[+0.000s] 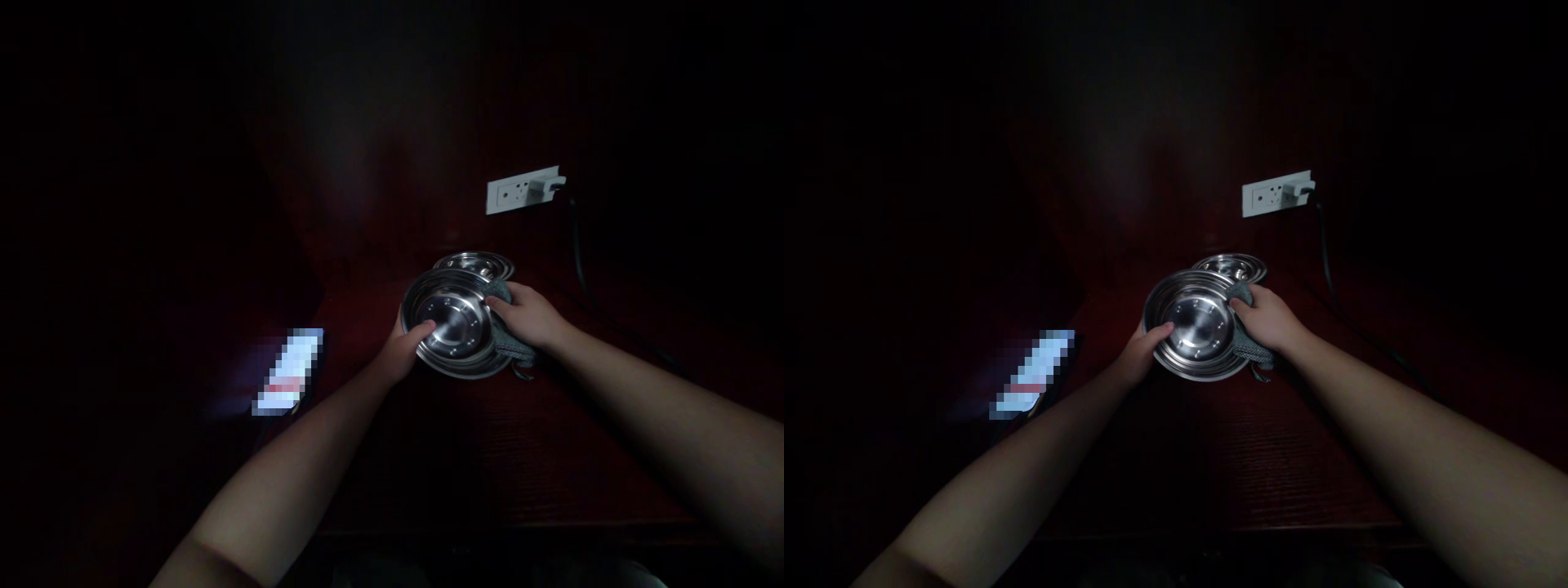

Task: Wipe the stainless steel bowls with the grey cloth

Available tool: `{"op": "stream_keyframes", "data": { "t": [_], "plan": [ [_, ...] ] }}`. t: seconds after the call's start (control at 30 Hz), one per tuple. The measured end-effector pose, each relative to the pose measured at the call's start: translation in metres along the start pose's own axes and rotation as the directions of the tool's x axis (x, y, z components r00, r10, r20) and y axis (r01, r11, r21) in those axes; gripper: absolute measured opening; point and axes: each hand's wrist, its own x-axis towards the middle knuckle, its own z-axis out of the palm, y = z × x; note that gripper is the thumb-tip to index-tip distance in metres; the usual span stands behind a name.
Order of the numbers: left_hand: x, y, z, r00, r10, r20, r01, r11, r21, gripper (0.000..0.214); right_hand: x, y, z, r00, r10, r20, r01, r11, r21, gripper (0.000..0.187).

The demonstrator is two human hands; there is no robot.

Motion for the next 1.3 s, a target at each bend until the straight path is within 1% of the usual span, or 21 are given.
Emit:
{"op": "stream_keyframes", "data": {
  "t": [0.1, 0.2, 0.47, 0.57, 0.67, 0.8, 0.9, 1.0, 1.3],
  "plan": [
    [0.0001, 0.0005, 0.0001, 1.000, 0.018, 0.001, -0.018, 1.000, 0.016, 0.067, 0.0002, 0.0006, 0.0002, 1.000, -0.012, 0.002, 0.012, 1.000, 0.006, 0.024],
    [0.0002, 0.0003, -0.0002, 1.000, 0.030, 0.003, -0.030, 0.999, 0.021, 0.065, -0.0001, -0.0004, -0.0008, 1.000, 0.008, 0.012, -0.008, 1.000, -0.003, 0.023],
    [-0.0033, 0.0034, 0.0016, 0.995, 0.093, 0.036, -0.095, 0.993, 0.068, 0.063, -0.0018, -0.0039, -0.0016, 1.000, 0.023, -0.011, -0.022, 0.999, 0.027, 0.024],
    [-0.0038, 0.0034, 0.0015, 0.994, 0.098, 0.039, -0.101, 0.993, 0.067, 0.063, -0.0024, -0.0042, -0.0011, 0.999, 0.023, -0.023, -0.021, 0.998, 0.059, 0.026],
    [-0.0028, 0.0024, 0.0003, 0.993, 0.106, 0.053, -0.109, 0.992, 0.057, 0.065, -0.0023, -0.0036, -0.0009, 1.000, 0.009, -0.030, -0.006, 0.997, 0.076, 0.025],
    [-0.0015, 0.0015, -0.0012, 0.994, 0.090, 0.069, -0.093, 0.995, 0.040, 0.067, -0.0017, -0.0020, -0.0006, 1.000, -0.003, -0.012, 0.004, 0.995, 0.104, 0.025],
    [-0.0012, 0.0012, -0.0017, 0.994, 0.084, 0.075, -0.087, 0.995, 0.039, 0.065, -0.0016, -0.0014, -0.0007, 1.000, 0.005, -0.008, -0.004, 0.997, 0.083, 0.027],
    [-0.0012, 0.0009, -0.0024, 0.992, 0.094, 0.082, -0.098, 0.994, 0.049, 0.064, -0.0012, -0.0009, -0.0006, 1.000, 0.007, -0.023, -0.005, 0.998, 0.059, 0.028],
    [-0.0023, 0.0023, -0.0035, 0.984, 0.130, 0.121, -0.141, 0.986, 0.090, 0.073, -0.0017, -0.0007, 0.0002, 0.999, -0.022, -0.028, 0.025, 0.994, 0.108, 0.028]
  ]
}}
